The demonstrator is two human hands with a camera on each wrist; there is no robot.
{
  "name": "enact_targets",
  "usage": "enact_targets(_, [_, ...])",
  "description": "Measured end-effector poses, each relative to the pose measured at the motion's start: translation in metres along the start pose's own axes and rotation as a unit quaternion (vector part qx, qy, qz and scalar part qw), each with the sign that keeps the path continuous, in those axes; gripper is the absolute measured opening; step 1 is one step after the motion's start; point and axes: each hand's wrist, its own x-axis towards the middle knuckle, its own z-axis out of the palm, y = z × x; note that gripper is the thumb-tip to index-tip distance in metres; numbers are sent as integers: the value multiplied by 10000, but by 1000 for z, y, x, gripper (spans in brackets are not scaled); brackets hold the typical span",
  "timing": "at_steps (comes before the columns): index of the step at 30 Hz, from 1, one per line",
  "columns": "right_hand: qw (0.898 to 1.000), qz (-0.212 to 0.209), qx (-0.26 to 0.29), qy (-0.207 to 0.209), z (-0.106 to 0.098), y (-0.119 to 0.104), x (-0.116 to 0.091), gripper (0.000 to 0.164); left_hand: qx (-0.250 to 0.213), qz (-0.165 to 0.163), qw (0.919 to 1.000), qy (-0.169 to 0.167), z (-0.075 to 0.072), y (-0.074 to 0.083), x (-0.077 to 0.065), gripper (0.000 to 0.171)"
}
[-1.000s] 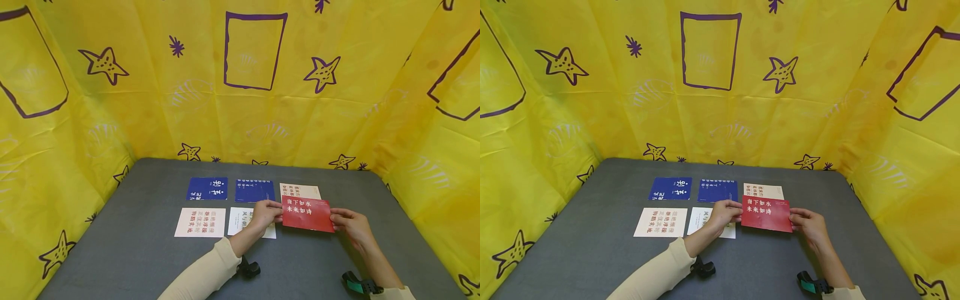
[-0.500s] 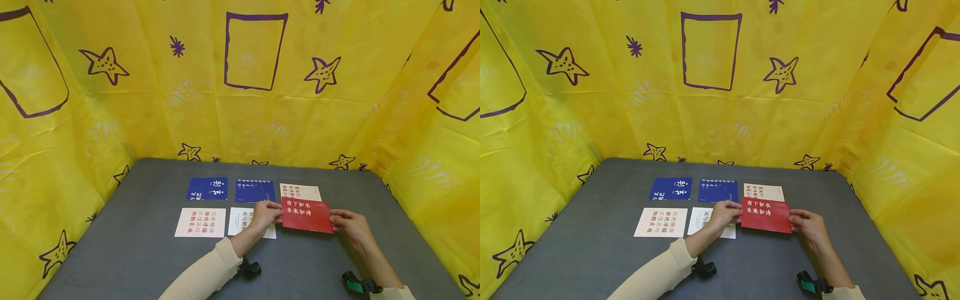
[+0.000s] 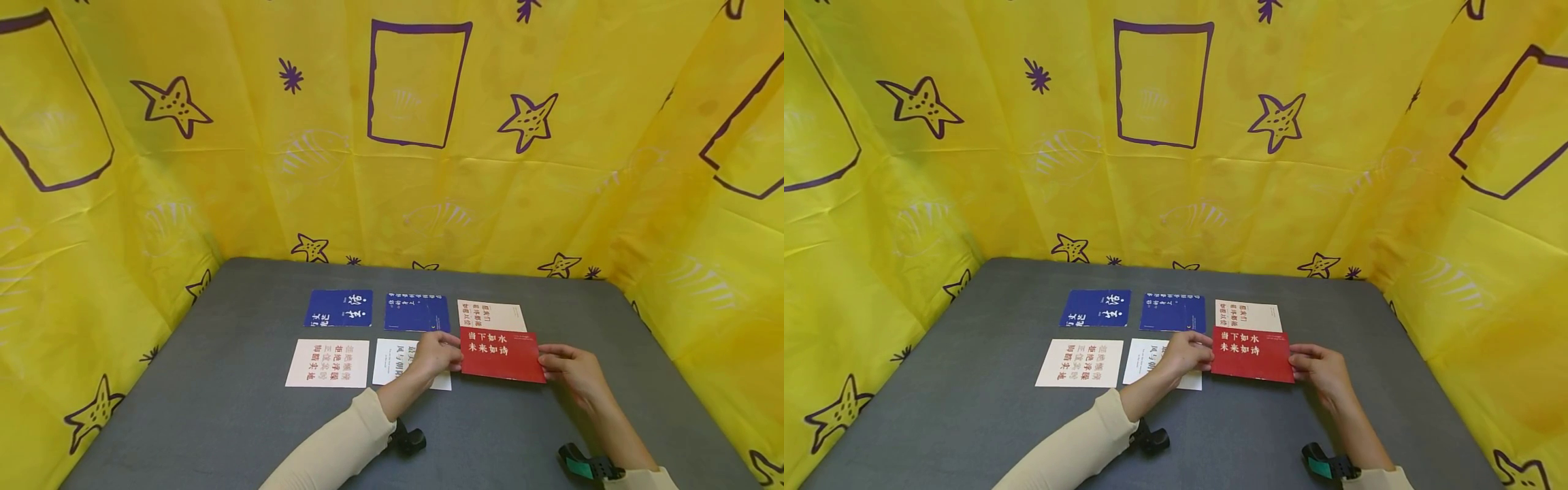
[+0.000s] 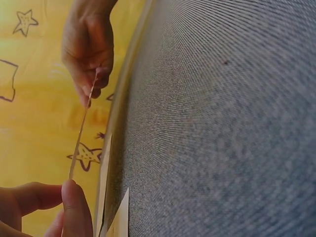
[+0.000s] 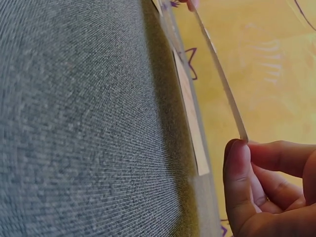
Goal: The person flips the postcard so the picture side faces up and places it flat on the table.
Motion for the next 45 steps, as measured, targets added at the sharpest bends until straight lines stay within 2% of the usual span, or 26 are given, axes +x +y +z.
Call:
enact_targets(14, [9997,36,-258,-35,1,2,1,46,165,-116,9998,-86,1,1,-3,27])
enact_targets(29, [9988,114,-482,-53,1,7,2,43,469,-282,9983,-197,1,-4,1,24])
enact_targets(45, [9984,182,-532,-89,1,13,4,41,789,-351,9950,-507,0,-4,-2,26])
